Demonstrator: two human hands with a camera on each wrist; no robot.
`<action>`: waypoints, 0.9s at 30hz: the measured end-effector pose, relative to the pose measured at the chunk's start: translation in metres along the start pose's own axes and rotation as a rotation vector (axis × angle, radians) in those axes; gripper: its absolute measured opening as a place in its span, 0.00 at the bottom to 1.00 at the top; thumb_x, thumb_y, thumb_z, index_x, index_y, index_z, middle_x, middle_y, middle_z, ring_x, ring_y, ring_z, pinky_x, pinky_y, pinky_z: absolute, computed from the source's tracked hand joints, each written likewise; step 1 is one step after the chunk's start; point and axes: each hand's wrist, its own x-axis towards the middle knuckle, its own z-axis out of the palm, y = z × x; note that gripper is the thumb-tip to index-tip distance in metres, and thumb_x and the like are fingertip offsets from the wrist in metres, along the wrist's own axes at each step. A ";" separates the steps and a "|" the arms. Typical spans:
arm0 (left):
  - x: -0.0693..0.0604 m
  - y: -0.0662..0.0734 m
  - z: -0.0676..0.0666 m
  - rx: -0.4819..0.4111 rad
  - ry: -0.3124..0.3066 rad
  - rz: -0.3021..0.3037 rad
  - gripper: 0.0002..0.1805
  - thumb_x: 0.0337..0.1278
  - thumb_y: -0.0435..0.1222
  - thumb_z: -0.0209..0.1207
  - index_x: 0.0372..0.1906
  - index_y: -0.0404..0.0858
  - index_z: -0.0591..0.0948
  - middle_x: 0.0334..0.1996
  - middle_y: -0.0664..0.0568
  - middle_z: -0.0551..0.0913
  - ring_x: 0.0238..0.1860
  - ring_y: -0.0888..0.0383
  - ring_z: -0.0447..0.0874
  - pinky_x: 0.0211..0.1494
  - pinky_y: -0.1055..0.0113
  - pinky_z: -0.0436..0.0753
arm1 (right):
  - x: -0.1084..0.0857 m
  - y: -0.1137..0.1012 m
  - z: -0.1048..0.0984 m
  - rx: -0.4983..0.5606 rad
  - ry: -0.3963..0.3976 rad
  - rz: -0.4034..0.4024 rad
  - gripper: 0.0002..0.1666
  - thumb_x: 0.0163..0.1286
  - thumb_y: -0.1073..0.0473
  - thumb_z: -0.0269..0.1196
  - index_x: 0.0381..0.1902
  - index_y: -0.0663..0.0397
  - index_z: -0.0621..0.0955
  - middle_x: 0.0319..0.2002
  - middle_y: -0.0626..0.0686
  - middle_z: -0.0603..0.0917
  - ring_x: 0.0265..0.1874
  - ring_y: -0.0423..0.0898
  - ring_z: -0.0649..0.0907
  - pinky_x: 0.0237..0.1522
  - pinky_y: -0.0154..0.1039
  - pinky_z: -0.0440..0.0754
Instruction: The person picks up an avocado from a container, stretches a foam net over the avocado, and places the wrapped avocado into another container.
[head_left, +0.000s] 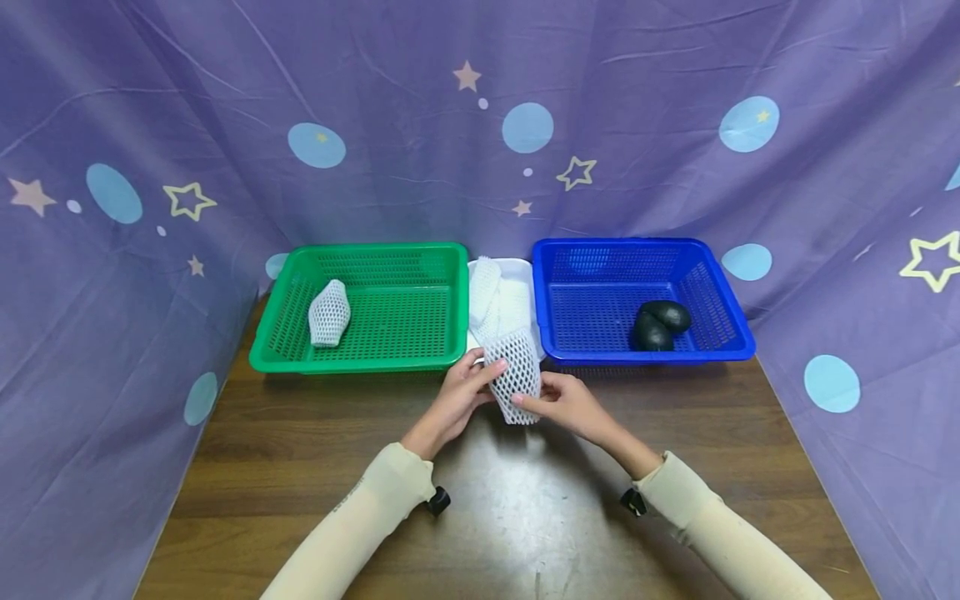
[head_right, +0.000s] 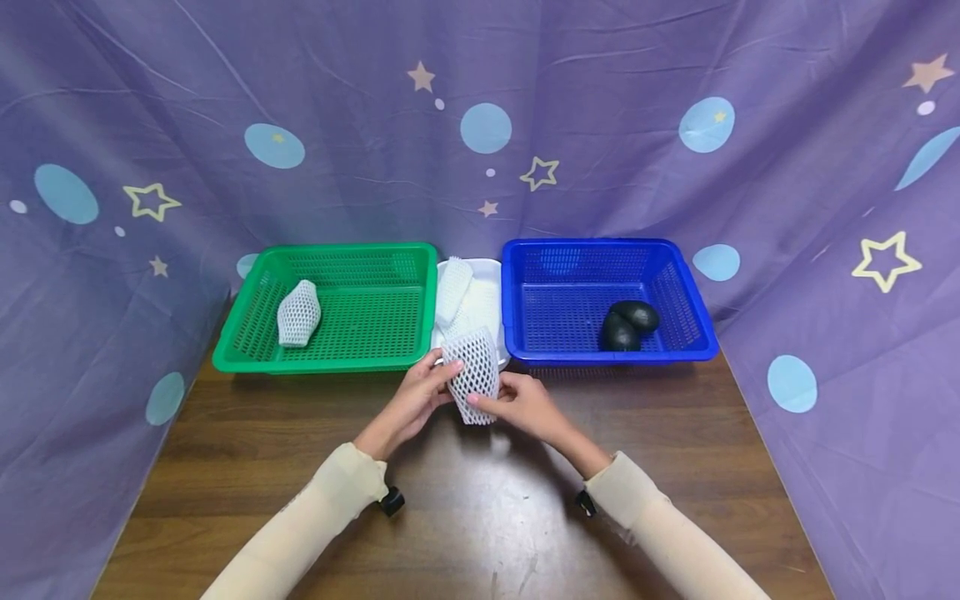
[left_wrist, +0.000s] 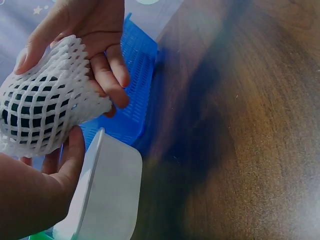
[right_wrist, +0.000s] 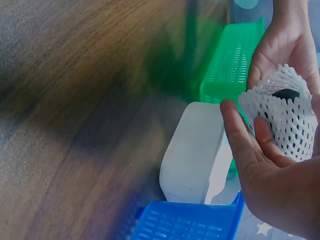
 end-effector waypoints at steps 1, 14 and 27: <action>0.000 0.001 0.000 -0.001 0.004 -0.002 0.22 0.70 0.37 0.59 0.64 0.35 0.72 0.49 0.49 0.85 0.44 0.59 0.86 0.47 0.62 0.87 | -0.001 -0.001 0.000 -0.015 -0.003 -0.007 0.21 0.67 0.50 0.71 0.49 0.61 0.85 0.38 0.57 0.91 0.35 0.41 0.89 0.40 0.39 0.87; 0.002 0.003 -0.001 0.046 0.066 -0.021 0.21 0.69 0.43 0.61 0.59 0.35 0.76 0.41 0.54 0.85 0.39 0.62 0.85 0.40 0.64 0.87 | 0.000 0.000 0.003 -0.070 -0.074 -0.017 0.23 0.76 0.44 0.61 0.52 0.57 0.84 0.36 0.53 0.89 0.32 0.44 0.84 0.38 0.45 0.86; -0.002 0.010 -0.006 0.046 -0.144 -0.035 0.32 0.64 0.34 0.63 0.70 0.32 0.68 0.54 0.44 0.85 0.48 0.60 0.87 0.53 0.64 0.86 | 0.000 -0.003 0.000 0.001 -0.092 0.012 0.22 0.78 0.48 0.59 0.55 0.62 0.83 0.41 0.59 0.90 0.37 0.53 0.88 0.41 0.49 0.87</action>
